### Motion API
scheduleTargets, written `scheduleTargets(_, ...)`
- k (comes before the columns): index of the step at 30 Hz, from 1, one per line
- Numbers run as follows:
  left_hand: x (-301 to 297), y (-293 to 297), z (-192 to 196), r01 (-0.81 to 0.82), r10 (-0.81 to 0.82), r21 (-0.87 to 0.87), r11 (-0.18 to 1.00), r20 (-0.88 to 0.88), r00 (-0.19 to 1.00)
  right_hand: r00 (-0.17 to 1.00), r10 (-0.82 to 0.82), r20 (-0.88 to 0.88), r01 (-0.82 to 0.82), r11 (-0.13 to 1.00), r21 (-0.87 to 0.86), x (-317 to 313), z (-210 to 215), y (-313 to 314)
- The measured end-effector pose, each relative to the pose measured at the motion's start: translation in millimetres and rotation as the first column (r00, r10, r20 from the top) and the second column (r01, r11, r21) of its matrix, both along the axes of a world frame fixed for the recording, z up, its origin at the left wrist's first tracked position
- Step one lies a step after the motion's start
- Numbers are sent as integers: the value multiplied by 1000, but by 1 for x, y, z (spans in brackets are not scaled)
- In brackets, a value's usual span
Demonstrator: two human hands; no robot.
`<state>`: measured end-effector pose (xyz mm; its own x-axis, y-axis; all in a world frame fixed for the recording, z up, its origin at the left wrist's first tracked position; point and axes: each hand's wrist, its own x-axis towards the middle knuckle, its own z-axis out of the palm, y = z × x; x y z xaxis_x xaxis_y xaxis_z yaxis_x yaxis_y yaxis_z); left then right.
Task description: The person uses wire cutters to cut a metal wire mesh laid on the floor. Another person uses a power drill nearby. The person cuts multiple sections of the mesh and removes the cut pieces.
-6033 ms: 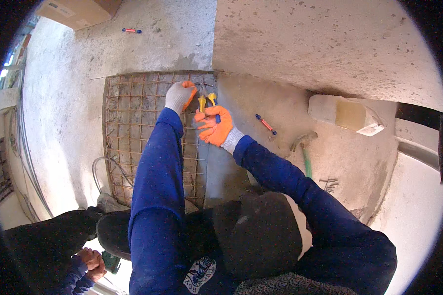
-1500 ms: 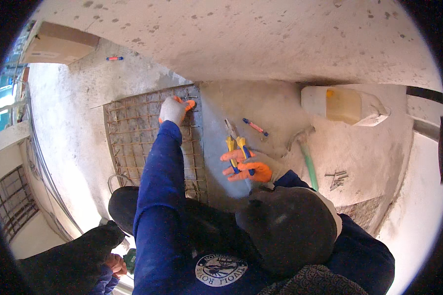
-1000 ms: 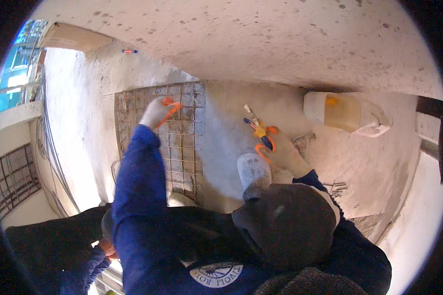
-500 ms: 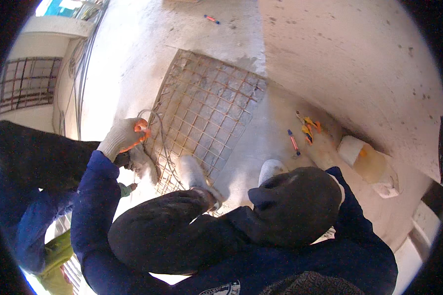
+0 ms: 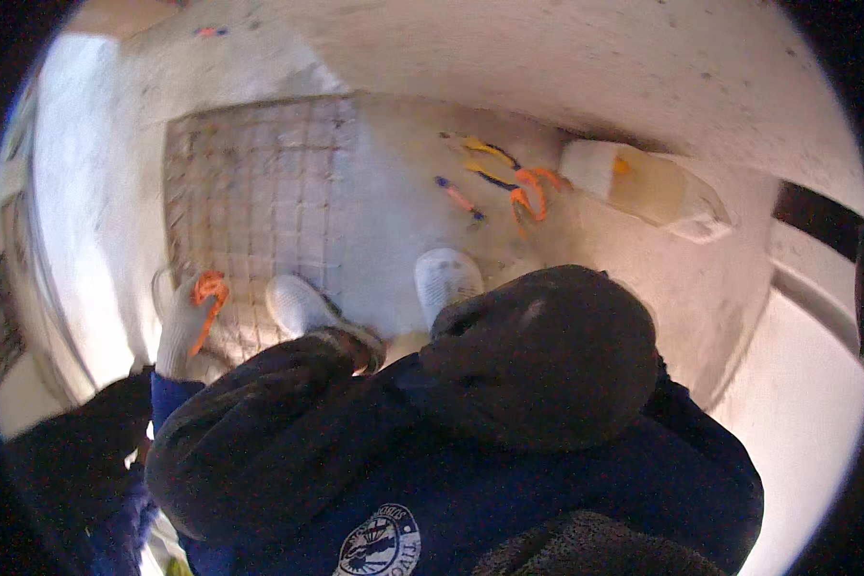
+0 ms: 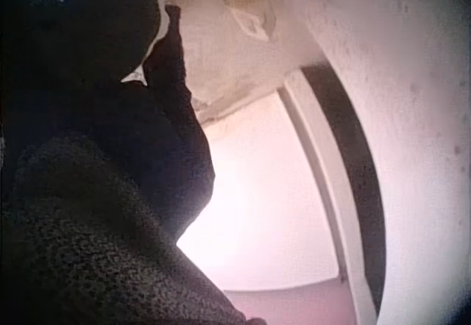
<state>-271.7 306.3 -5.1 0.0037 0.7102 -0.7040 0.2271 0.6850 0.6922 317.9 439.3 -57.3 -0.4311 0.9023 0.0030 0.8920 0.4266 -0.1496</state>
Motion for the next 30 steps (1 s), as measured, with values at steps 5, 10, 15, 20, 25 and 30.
scheduleTargets(5,28,-19,-47,-7,10,55,998,-47,999,999,-5,39,1,996,93,50,-31,-49)
scheduleTargets(10,50,-24,-90,-149,148,4,989,89,985,982,-183,48,187,977,-102,55,-29,-95)
scheduleTargets(15,69,12,-105,-124,142,147,981,-117,983,940,-336,54,338,898,-281,32,-6,-112)
scheduleTargets(20,56,27,-120,-292,285,49,955,115,951,903,-425,64,413,820,-395,-8,13,-108)
scheduleTargets(25,33,-5,-181,-334,338,60,941,-87,937,883,-469,25,417,757,-503,-53,32,-86)
scheduleTargets(30,32,-63,-227,-420,415,-43,907,-90,905,894,-446,-39,347,745,-570,-102,54,-47)
